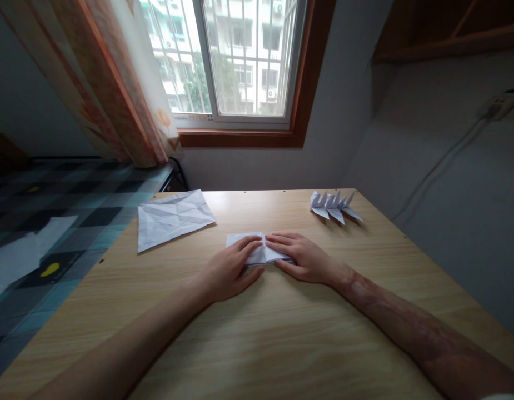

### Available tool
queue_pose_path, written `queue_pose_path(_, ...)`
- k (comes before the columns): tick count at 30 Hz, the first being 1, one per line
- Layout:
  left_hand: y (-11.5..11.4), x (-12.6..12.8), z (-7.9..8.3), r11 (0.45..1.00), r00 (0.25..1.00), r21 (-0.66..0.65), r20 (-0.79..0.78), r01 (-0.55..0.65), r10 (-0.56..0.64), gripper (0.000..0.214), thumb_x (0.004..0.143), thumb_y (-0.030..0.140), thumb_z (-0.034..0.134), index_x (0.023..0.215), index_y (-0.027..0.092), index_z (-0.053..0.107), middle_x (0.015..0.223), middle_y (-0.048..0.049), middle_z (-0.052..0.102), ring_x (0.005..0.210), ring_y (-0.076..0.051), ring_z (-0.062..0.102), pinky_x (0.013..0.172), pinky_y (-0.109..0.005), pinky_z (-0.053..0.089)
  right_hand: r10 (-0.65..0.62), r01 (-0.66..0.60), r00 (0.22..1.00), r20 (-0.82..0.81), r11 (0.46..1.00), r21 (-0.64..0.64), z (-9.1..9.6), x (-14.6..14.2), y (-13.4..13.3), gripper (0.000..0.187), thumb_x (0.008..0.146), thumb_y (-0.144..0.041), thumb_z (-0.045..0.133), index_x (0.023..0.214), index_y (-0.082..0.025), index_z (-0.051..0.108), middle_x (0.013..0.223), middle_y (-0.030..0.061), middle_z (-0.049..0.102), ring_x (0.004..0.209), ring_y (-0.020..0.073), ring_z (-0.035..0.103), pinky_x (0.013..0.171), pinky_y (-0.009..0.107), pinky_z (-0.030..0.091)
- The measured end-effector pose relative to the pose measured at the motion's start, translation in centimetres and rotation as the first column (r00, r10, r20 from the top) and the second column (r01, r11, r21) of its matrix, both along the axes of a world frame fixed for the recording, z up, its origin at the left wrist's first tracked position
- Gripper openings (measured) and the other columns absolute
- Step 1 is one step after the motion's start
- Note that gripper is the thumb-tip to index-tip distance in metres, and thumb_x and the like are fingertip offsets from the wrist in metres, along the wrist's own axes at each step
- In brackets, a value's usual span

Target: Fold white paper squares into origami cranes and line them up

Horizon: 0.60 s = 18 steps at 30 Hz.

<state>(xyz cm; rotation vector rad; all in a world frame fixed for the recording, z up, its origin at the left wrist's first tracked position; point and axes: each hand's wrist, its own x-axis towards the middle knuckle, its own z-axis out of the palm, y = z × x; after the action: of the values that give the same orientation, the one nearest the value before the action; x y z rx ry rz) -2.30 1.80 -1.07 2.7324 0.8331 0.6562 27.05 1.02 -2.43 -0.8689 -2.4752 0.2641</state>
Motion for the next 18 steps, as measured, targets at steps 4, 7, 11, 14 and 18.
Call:
queue_pose_path(4,0.13,0.09,0.18,0.998,0.997,0.048,-0.073,0.032,-0.029,0.048,0.109,0.039,0.061,0.154,0.022,0.061,0.158,-0.0152,0.066,0.142,-0.035,0.065,0.117,-0.052,0.058,0.055,-0.055,0.998,0.015,0.998,-0.023,0.07,0.17,0.09,0.064,0.111,-0.036,0.061,0.172,-0.024,0.045,0.173,0.0128,0.051,0.160,0.0323,0.051,0.132,0.055,0.044)
queue_pose_path(7,0.10,0.21,0.31,0.995,0.996,0.099,-0.094,0.000,0.010,0.042,0.110,0.038,0.059,0.148,0.023,0.067,0.153,-0.0125,0.071,0.139,-0.035,0.068,0.116,-0.054,0.058,0.080,-0.080,0.997,-0.024,0.997,-0.010,0.11,0.16,0.30,0.053,0.113,-0.024,0.050,0.166,-0.025,0.054,0.169,0.0098,0.057,0.158,0.0285,0.054,0.131,0.052,0.045)
queue_pose_path(11,-0.11,0.34,0.24,0.989,0.995,0.144,-0.084,-0.033,0.045,0.038,0.110,0.038,0.060,0.144,0.024,0.071,0.151,-0.0106,0.074,0.138,-0.034,0.070,0.115,-0.054,0.058,0.050,-0.045,0.992,-0.115,0.998,0.047,0.20,0.10,0.34,0.035,0.107,-0.017,0.057,0.131,-0.026,0.081,0.139,0.0053,0.081,0.136,0.0282,0.073,0.119,0.051,0.056)
queue_pose_path(14,-0.19,0.38,0.26,0.989,0.995,0.143,-0.091,-0.036,0.050,0.037,0.110,0.041,0.060,0.141,0.025,0.074,0.149,-0.0098,0.075,0.139,-0.034,0.070,0.115,-0.053,0.058,0.032,-0.020,0.983,-0.179,0.998,0.067,0.07,0.24,0.17,0.028,0.102,-0.015,0.060,0.105,-0.025,0.086,0.117,0.0041,0.088,0.114,0.0258,0.083,0.108,0.047,0.061)
queue_pose_path(18,-0.14,0.37,0.28,0.987,0.993,0.155,-0.097,-0.045,0.061,0.036,0.112,0.041,0.058,0.139,0.025,0.075,0.149,-0.0089,0.075,0.139,-0.033,0.070,0.114,-0.052,0.059,0.026,-0.004,0.966,-0.258,0.996,0.088,-0.38,0.66,-0.01,0.026,0.094,-0.010,0.063,0.085,-0.025,0.082,0.099,0.0025,0.090,0.089,0.0202,0.087,0.106,0.042,0.063)
